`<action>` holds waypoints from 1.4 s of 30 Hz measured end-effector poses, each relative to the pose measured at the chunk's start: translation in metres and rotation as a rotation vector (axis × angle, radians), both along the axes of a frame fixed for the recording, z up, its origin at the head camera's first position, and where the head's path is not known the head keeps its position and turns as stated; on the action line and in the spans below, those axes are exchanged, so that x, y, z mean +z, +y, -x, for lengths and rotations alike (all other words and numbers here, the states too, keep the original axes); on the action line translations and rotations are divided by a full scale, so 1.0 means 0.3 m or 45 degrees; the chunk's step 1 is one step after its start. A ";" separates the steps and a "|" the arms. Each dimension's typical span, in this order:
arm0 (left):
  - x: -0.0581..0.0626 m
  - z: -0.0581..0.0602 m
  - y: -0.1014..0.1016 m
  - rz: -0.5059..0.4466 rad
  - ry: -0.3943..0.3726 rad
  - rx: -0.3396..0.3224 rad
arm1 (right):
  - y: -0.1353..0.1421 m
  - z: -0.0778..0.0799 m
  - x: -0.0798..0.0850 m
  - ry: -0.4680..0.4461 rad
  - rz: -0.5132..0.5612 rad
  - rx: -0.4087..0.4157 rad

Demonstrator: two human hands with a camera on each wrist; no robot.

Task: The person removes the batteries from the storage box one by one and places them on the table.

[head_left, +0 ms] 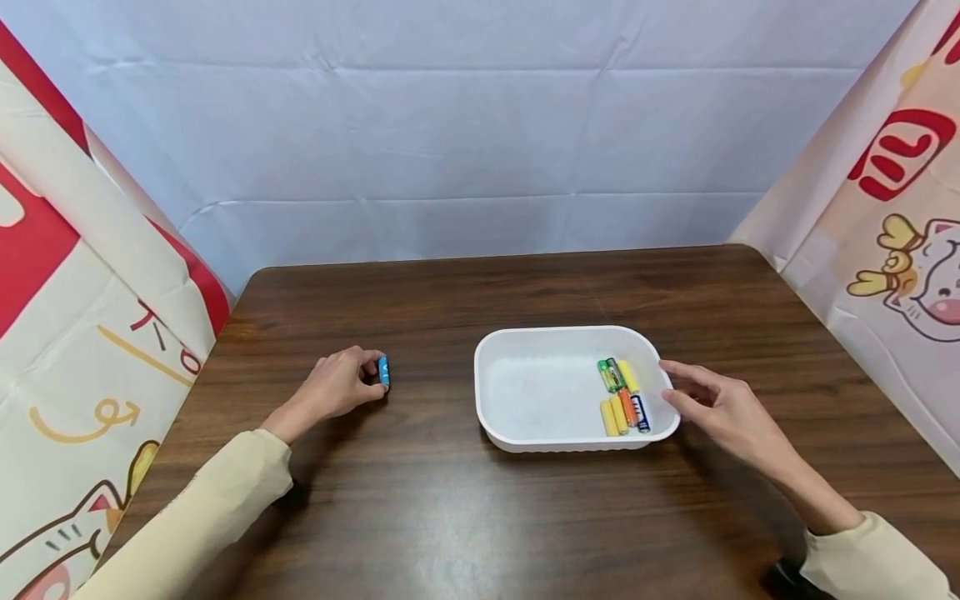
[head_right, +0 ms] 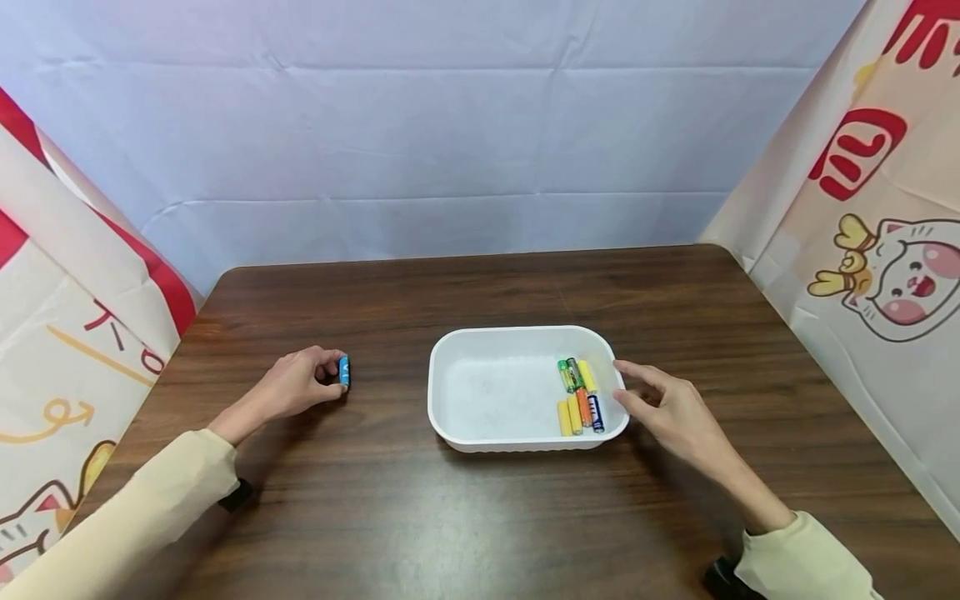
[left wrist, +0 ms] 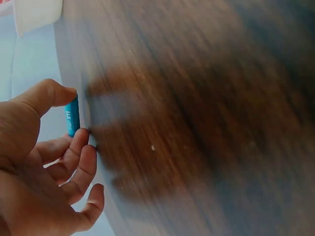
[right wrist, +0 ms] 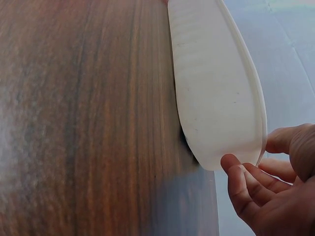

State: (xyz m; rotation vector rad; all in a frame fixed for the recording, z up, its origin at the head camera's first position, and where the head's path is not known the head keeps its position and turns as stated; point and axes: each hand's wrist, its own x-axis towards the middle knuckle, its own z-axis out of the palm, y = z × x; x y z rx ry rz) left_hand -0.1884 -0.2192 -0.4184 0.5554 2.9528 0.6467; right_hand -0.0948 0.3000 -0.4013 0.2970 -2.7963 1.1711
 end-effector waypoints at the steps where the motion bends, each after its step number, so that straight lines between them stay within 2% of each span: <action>1: -0.002 0.001 -0.002 0.009 0.004 -0.003 | 0.000 0.000 0.000 0.002 -0.001 0.000; 21: -0.002 -0.003 -0.007 0.059 -0.042 -0.004 | 0.000 -0.001 0.003 -0.019 -0.004 -0.005; 42: -0.008 -0.005 -0.013 0.034 -0.072 0.001 | 0.002 -0.002 0.000 -0.019 -0.003 -0.008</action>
